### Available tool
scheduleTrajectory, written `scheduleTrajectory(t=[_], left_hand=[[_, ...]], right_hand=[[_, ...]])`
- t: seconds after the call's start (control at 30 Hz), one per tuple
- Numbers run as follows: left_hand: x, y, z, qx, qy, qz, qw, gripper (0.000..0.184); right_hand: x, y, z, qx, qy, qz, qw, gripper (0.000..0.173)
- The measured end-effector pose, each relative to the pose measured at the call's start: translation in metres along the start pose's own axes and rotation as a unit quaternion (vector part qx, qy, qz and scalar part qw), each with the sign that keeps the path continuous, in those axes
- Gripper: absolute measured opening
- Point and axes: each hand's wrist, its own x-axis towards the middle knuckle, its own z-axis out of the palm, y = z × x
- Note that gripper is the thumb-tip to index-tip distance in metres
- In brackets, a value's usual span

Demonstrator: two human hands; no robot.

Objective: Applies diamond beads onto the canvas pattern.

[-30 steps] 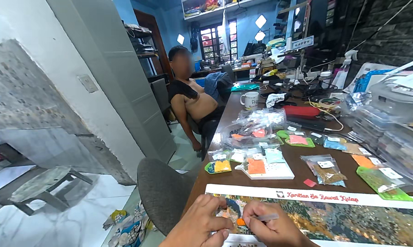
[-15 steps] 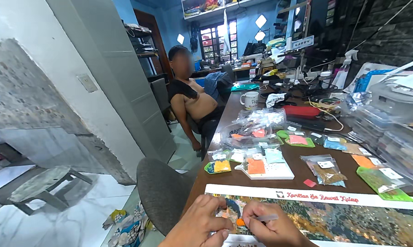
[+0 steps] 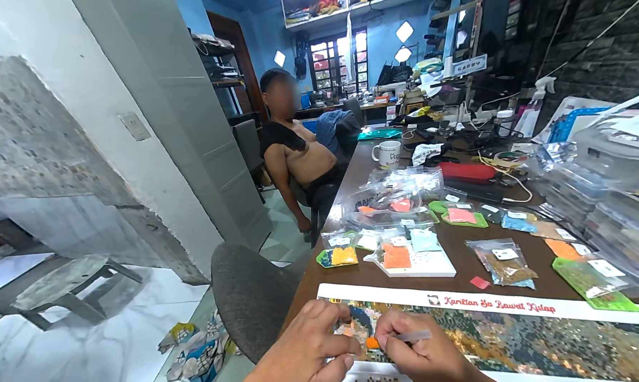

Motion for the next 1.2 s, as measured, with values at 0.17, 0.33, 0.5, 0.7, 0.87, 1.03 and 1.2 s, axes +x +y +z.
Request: scheduleTrajectory(t=[0.17, 0.33, 0.5, 0.7, 0.87, 1.03, 1.2], left_hand=[[-0.0001, -0.0007, 0.0007, 0.001, 0.001, 0.002, 1.000, 0.046], [0.0004, -0.0001, 0.0005, 0.001, 0.002, 0.001, 1.000, 0.046], [0.0006, -0.0003, 0.0005, -0.005, 0.002, -0.001, 1.000, 0.045], [0.0006, -0.0004, 0.0004, -0.011, -0.006, -0.003, 1.000, 0.043], [0.0018, -0.0001, -0.0003, -0.010, -0.003, -0.002, 1.000, 0.044], [0.0003, -0.0003, 0.0005, -0.007, 0.001, 0.001, 1.000, 0.044], [0.0000, -0.0008, 0.0007, -0.012, 0.000, -0.001, 1.000, 0.044]], right_hand=[[-0.0003, 0.0005, 0.0004, -0.004, 0.002, -0.006, 1.000, 0.017], [-0.0004, 0.0001, 0.0005, -0.005, 0.001, -0.005, 1.000, 0.018], [-0.0002, 0.0003, 0.0002, -0.004, 0.002, -0.006, 1.000, 0.018], [-0.0002, -0.0002, 0.0001, -0.003, 0.000, -0.006, 1.000, 0.017], [-0.0004, -0.0021, -0.0007, 0.001, -0.003, 0.000, 1.000, 0.017], [-0.0010, -0.0019, 0.0002, -0.007, -0.001, 0.001, 1.000, 0.018], [-0.0007, -0.0017, -0.0003, -0.005, -0.007, 0.006, 1.000, 0.017]])
